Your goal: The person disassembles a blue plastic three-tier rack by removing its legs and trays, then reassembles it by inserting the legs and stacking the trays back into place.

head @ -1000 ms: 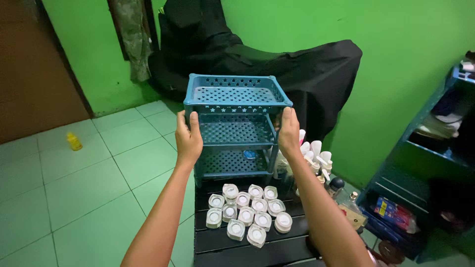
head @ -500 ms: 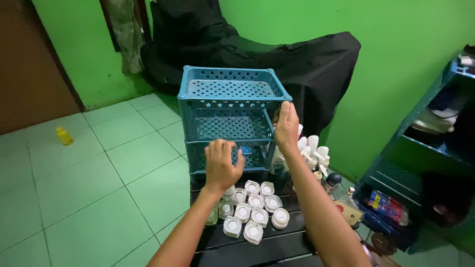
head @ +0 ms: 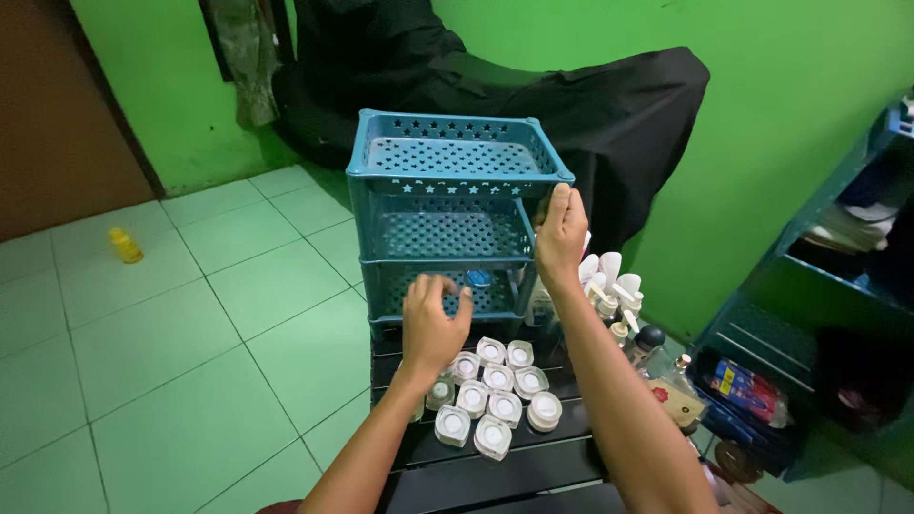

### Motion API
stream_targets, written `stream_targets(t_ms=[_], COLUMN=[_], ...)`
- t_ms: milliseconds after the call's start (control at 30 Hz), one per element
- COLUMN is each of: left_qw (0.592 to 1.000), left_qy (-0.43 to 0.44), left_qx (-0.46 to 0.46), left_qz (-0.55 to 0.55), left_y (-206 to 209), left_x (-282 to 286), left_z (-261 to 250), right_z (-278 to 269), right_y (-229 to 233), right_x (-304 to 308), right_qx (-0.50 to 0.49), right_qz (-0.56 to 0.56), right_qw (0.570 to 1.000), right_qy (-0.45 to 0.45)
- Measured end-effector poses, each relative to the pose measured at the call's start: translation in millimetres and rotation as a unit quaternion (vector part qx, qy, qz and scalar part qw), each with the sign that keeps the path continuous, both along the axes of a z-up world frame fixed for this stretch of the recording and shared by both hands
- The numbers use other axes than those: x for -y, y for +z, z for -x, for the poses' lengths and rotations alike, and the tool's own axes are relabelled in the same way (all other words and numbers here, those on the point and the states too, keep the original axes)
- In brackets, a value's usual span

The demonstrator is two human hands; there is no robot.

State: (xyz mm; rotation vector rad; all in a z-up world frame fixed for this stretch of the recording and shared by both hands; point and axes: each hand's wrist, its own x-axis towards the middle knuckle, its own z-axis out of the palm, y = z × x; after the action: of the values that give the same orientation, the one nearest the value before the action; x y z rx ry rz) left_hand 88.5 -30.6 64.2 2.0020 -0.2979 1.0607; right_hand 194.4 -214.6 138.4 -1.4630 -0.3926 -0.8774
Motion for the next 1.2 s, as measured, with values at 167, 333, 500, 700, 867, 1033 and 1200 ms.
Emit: stream_targets(t_ms=[167, 333, 500, 700, 867, 1033, 1200], left_qw=[1.000, 0.999, 0.979, 0.853, 0.808, 0.841, 0.839], left_qy=[-0.011, -0.031, -0.116, -0.303, -0.239, -0.215, -0.217], left_qx=[-0.016, -0.020, -0.040, -0.130, -0.173, -0.051, -0.038], left_qz=[0.007, 0.033, 0.160, 0.406, 0.509, 0.493, 0.497], left_y=[-1, 2, 7, 20, 40, 39, 36], left_x=[-2, 0, 13, 41, 49, 44, 35], left_z=[1, -1, -19, -66, -93, -100, -108], right_z=[9, 20, 32, 45, 58, 58, 48], right_y=[7, 28, 51, 66, 66, 67, 66], right_x=[-4, -11, -28, -52, -74, -82, -95], right_qx=[0.014, 0.024, 0.054, 0.074, 0.052, 0.019, 0.006], right_qz=[-0.002, -0.011, -0.044, -0.033, -0.041, -0.049, -0.026], right_qw=[1.000, 1.000, 0.997, 0.996, 0.996, 0.992, 0.995], right_qy=[-0.012, -0.007, 0.029, 0.034, 0.061, 0.115, 0.097])
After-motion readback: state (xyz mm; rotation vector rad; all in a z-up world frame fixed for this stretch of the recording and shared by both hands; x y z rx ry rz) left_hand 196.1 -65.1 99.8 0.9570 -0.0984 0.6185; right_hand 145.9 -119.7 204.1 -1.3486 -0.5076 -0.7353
